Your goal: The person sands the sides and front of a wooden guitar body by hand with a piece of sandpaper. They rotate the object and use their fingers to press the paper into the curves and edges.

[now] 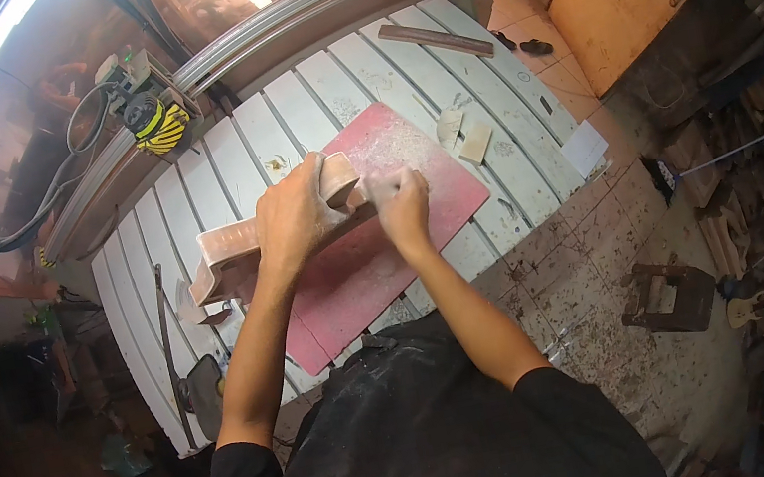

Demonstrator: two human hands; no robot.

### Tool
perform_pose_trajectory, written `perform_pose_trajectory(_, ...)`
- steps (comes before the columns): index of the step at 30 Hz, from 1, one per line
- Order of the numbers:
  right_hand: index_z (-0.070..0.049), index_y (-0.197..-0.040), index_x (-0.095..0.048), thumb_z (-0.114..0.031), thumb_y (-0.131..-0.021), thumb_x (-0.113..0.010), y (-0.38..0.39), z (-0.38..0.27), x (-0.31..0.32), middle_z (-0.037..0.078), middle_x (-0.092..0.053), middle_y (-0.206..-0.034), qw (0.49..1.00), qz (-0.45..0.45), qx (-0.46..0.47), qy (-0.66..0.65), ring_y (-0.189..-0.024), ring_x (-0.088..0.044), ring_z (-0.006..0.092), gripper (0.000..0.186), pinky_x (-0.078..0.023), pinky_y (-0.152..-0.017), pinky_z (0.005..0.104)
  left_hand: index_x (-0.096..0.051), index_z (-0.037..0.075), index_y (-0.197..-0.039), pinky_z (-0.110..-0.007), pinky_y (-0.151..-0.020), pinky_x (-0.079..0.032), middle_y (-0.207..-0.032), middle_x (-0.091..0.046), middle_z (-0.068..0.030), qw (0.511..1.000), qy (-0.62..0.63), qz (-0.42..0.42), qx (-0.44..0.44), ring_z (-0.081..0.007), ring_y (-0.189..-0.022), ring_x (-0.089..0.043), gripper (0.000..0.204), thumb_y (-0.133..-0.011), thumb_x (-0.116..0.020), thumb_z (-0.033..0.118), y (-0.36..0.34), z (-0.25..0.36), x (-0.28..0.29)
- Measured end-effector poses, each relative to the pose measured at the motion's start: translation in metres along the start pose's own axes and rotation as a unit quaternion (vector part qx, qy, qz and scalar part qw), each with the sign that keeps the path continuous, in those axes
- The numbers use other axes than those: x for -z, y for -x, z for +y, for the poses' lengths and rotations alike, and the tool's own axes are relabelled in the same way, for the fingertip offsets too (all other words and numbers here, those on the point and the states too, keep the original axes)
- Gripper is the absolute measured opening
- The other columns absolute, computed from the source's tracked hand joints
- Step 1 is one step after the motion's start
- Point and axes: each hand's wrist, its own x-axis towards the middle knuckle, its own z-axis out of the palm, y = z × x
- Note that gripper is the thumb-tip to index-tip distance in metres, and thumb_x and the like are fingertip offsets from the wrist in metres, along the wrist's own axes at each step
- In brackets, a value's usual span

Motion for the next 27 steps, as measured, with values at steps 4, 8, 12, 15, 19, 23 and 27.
perform_pose_trajectory(4, 0.002, -0.084, -0.064, -0.029, -0.092, -0.081, -0.002, -0.008, 0.002, 0.020, -0.069, -0.091, 0.985, -0.038, -0.141, -0.094, -0.087, -0.067, 0.0307, 0.036, -0.052, -0.081, 0.0435, -0.062, 0.005, -0.107, -0.051, -0.074, -0.057, -0.095, -0.075, -0.0208, 1.000, -0.019, 0.001, -0.001, -0.0434, -0.087, -0.072, 0.053, -0.070, -0.088, 0.034, -0.002, -0.002, -0.001)
perform_pose_trajectory(8, 0.003, -0.083, -0.063, -0.029, -0.092, -0.080, 0.002, 0.005, -0.001, 0.019, -0.068, -0.085, 0.999, -0.018, -0.022, -0.025, -0.079, -0.064, 0.0266, 0.037, -0.052, -0.077, 0.0413, -0.062, 0.006, -0.109, -0.052, -0.075, -0.056, -0.095, -0.075, -0.0211, 1.000, -0.007, -0.006, 0.015, -0.0435, -0.086, -0.072, 0.054, -0.071, -0.088, 0.035, -0.005, -0.004, 0.002)
perform_pose_trajectory(12, 0.001, -0.083, -0.062, -0.028, -0.090, -0.084, -0.007, -0.006, -0.003, 0.019, -0.068, -0.089, 0.981, -0.046, -0.161, -0.095, -0.085, -0.066, 0.0299, 0.037, -0.051, -0.079, 0.0440, -0.059, 0.006, -0.102, -0.052, -0.071, -0.056, -0.091, -0.073, -0.0199, 1.000, 0.000, 0.014, -0.009, -0.0430, -0.083, -0.072, 0.046, -0.071, -0.087, 0.026, -0.003, -0.007, 0.003)
perform_pose_trajectory(15, 0.001, -0.086, -0.062, -0.022, -0.094, -0.079, 0.005, 0.022, -0.007, 0.010, -0.068, -0.084, 0.999, -0.002, 0.035, 0.011, -0.077, -0.060, 0.0159, 0.029, -0.052, -0.072, 0.0348, -0.059, 0.006, -0.102, -0.052, -0.071, -0.057, -0.091, -0.073, -0.0202, 1.000, -0.010, 0.024, -0.010, -0.0428, -0.083, -0.072, 0.047, -0.070, -0.088, 0.026, 0.001, 0.001, 0.002)
perform_pose_trajectory(19, 0.001, -0.085, -0.064, -0.024, -0.093, -0.079, -0.017, 0.013, -0.013, 0.013, -0.071, -0.087, 0.999, 0.001, -0.049, -0.022, -0.082, -0.066, 0.0205, 0.030, -0.053, -0.076, 0.0390, -0.061, 0.007, -0.105, -0.053, -0.073, -0.056, -0.093, -0.074, -0.0206, 1.000, -0.012, 0.010, -0.004, -0.0435, -0.084, -0.072, 0.053, -0.071, -0.088, 0.038, -0.005, -0.005, -0.005)
perform_pose_trajectory(23, 0.004, -0.086, -0.063, -0.020, -0.093, -0.075, 0.006, 0.003, -0.002, 0.019, -0.067, -0.089, 0.997, -0.018, 0.056, 0.050, -0.083, -0.067, 0.0301, 0.027, -0.053, -0.078, 0.0415, -0.060, 0.007, -0.104, -0.052, -0.072, -0.056, -0.091, -0.074, -0.0200, 1.000, -0.013, 0.011, 0.012, -0.0433, -0.083, -0.072, 0.054, -0.070, -0.088, 0.038, -0.004, -0.010, -0.005)
perform_pose_trajectory(27, 0.002, -0.085, -0.060, -0.028, -0.091, -0.080, -0.011, -0.007, 0.002, 0.022, -0.062, -0.096, 0.998, -0.033, 0.048, 0.028, -0.090, -0.061, 0.0385, 0.036, -0.049, -0.085, 0.0485, -0.060, 0.006, -0.102, -0.052, -0.072, -0.056, -0.090, -0.074, -0.0199, 1.000, -0.009, 0.020, -0.003, -0.0431, -0.082, -0.072, 0.054, -0.069, -0.088, 0.038, -0.003, -0.008, -0.008)
